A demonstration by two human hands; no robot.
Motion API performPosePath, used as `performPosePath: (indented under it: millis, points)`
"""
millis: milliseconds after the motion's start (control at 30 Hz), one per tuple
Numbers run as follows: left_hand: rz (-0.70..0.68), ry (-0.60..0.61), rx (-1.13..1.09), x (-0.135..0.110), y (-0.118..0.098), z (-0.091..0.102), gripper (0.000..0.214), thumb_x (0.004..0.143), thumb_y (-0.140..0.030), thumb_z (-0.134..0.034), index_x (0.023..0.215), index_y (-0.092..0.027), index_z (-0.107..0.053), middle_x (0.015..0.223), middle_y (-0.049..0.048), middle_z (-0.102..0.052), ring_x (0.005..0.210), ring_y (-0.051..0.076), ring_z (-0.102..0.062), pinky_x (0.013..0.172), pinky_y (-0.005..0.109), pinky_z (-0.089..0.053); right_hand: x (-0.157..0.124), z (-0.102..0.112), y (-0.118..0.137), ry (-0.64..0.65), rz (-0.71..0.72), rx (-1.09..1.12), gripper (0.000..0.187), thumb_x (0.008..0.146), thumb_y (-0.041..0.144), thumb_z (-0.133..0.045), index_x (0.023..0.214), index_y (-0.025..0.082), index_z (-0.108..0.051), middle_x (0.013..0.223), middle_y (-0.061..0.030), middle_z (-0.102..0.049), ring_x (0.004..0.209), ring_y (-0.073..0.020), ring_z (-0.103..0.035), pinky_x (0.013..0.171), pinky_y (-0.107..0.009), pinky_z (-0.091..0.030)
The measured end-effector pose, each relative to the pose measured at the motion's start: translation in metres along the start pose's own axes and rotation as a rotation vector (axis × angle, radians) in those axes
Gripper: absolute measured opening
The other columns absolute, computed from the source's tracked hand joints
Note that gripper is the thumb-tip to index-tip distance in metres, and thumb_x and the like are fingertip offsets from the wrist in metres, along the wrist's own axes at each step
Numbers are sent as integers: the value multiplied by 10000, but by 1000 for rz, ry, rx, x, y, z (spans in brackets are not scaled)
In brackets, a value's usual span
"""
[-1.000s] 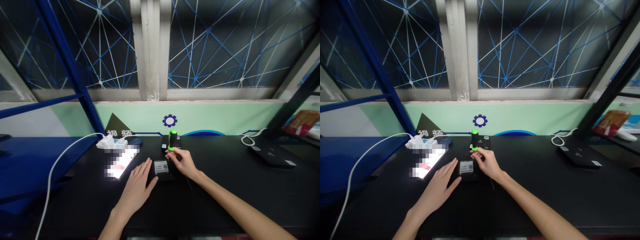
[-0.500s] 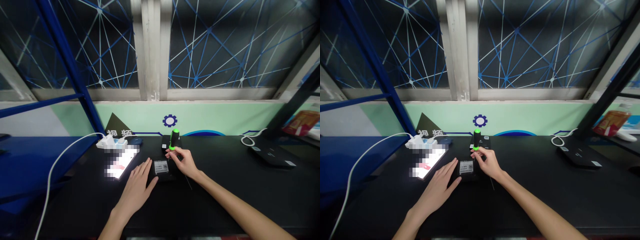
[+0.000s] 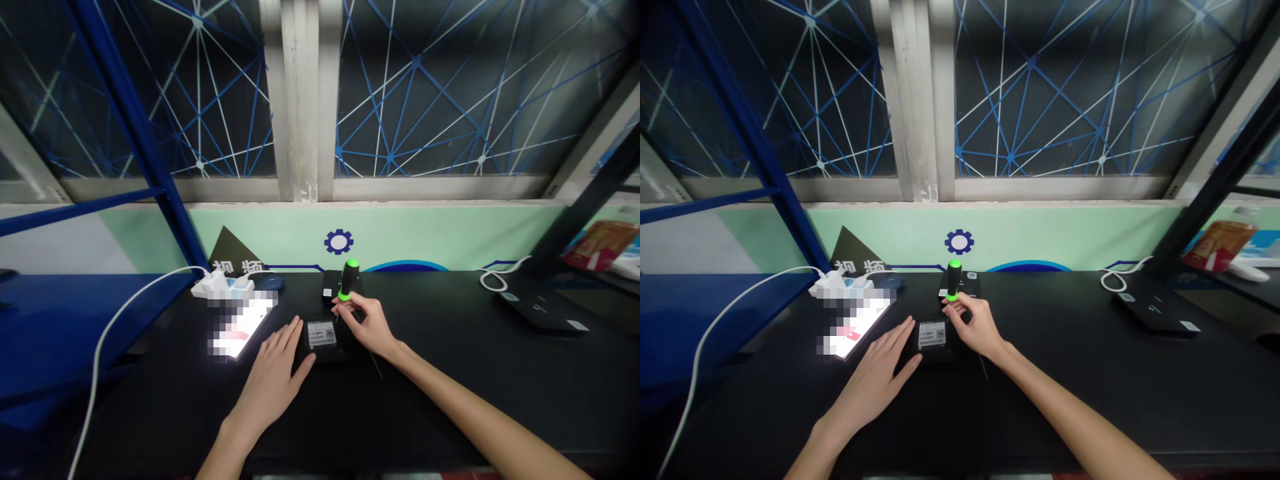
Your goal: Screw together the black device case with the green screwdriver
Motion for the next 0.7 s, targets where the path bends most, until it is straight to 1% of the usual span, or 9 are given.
performPosePath:
  millis: [67, 167, 300, 400, 467, 533, 600, 633, 700]
  points:
    - [-1, 1, 3, 0, -1, 0, 657, 1018, -574, -323, 1562, -213, -256, 1605, 83, -296, 1452, 284, -320, 1152, 480, -311, 0, 0, 0, 10, 11, -9, 155, 942, 301, -590, 1001, 190, -682, 852, -72, -759, 723, -205, -720, 741, -336, -585]
    - [-4, -6, 4, 1, -1, 0, 648, 1021, -570, -318, 1561, -218, -260, 1604, 86, -297, 1447, 292, -329, 1142, 493, -321, 0, 0, -2, -9, 12, -30, 156, 940, 298, -594, 1000, 188, -688, 834, -68, -757, 707, -198, -715, 714, -326, -585]
    - [-1, 1, 7, 1, 0, -1, 652, 1022, -572, -314, 1563, -214, -254, 1609, 84, -286, 1449, 289, -325, 1148, 493, -314, 0, 1, -5, -68, -15, -39, 168, 906, 350, -651, 935, 189, -693, 808, -64, -746, 663, -193, -695, 659, -312, -577]
    - [-6, -2, 5, 0, 1, -1, 655, 1020, -578, -314, 1564, -220, -248, 1612, 80, -279, 1452, 283, -318, 1150, 486, -313, -1, 5, -4, -108, -46, 4, 193, 923, 380, -629, 879, 195, -659, 774, -53, -724, 654, -184, -676, 648, -298, -556]
    - [-9, -4, 1, -1, 1, -1, 648, 1021, -578, -312, 1564, -231, -247, 1613, 75, -276, 1455, 284, -313, 1148, 488, -316, -1, 9, -2, -137, -68, 31, 235, 955, 392, -576, 820, 202, -605, 683, -19, -672, 576, -153, -615, 582, -267, -507]
    - [-8, -6, -5, -1, 1, -1, 645, 1021, -579, -311, 1565, -238, -244, 1611, 77, -280, 1456, 289, -312, 1145, 492, -316, -1, 17, 0, -198, -84, 29, 304, 971, 401, -543, 735, 210, -523, 562, 30, -558, 476, -114, -490, 493, -235, -409]
    - [-10, -12, -10, -1, 1, -1, 647, 1020, -582, -313, 1565, -241, -244, 1609, 80, -285, 1454, 292, -316, 1144, 491, -316, 1, 25, 2, -260, -99, -6, 366, 963, 414, -551, 672, 214, -454, 511, 58, -444, 443, -94, -386, 455, -226, -322]
    - [-12, -16, -12, -1, 1, 0, 648, 1019, -583, -314, 1566, -243, -242, 1608, 81, -287, 1453, 293, -319, 1143, 490, -317, 2, 28, 1, -273, -108, -32, 385, 955, 423, -559, 655, 212, -443, 512, 60, -419, 446, -92, -366, 454, -226, -301]
    - [-13, -19, -17, -1, 1, 0, 649, 1018, -584, -316, 1566, -244, -242, 1607, 82, -292, 1450, 295, -325, 1141, 490, -319, 5, 31, -1, -249, -133, -80, 376, 945, 445, -565, 665, 205, -489, 527, 52, -431, 459, -97, -374, 462, -230, -301]
Point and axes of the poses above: each hand's wrist, its own x-axis towards the middle knuckle, its own z-axis out of the back of the hand, y = z × x, the point moved 6 cm from there along x, towards the middle knuckle
